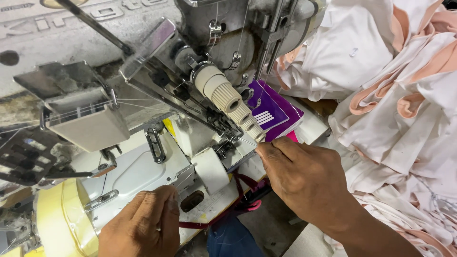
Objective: The person threads a sewing machine by hand, guiding the thread through the tension discs and needle area. The hands repeatedly pull and adjust the thread to ensure it is properly seated in the machine's threading path.
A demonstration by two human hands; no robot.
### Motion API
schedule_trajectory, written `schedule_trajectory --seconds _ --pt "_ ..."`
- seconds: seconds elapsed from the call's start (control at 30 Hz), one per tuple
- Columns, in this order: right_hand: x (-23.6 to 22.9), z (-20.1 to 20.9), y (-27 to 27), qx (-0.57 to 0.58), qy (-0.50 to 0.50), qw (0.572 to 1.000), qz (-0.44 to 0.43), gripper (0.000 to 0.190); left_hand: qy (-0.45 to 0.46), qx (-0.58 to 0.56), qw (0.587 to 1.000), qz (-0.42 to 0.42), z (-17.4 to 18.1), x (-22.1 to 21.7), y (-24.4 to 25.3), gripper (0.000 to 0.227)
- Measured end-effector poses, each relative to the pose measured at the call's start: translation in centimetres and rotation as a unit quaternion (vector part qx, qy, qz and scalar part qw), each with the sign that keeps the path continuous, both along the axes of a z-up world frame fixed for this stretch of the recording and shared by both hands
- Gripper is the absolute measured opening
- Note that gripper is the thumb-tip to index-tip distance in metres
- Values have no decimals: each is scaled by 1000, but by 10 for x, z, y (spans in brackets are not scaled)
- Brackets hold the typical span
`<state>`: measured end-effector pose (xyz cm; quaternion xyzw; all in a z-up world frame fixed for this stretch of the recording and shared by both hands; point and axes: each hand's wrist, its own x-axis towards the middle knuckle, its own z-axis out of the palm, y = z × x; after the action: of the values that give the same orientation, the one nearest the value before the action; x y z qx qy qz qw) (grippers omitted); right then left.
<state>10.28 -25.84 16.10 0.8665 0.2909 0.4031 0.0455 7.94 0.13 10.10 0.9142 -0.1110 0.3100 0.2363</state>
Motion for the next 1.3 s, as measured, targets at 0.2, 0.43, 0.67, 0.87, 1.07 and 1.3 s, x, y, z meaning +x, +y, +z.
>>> schedule_trajectory --seconds 0.2,0.43,0.67,0.87,1.07,1.3 --pt "-10 -6 6 -70 20 996 -60 19 2 7 1000 -11 0 4 7 7" --pt "-21 15 20 -80 25 991 -100 21 58 41 997 15 7 0 24 11" --pt "-21 13 21 -30 33 998 -47 21 95 44 994 -1 5 -5 30 12" --pt "-26 14 27 -68 15 993 -94 30 88 53 995 2 7 -5 35 12" --pt "-31 22 23 -94 24 990 -107 28 88 74 993 14 5 -5 38 13" --pt "-26 22 22 -59 49 996 -53 22 115 84 990 8 7 -9 39 8"
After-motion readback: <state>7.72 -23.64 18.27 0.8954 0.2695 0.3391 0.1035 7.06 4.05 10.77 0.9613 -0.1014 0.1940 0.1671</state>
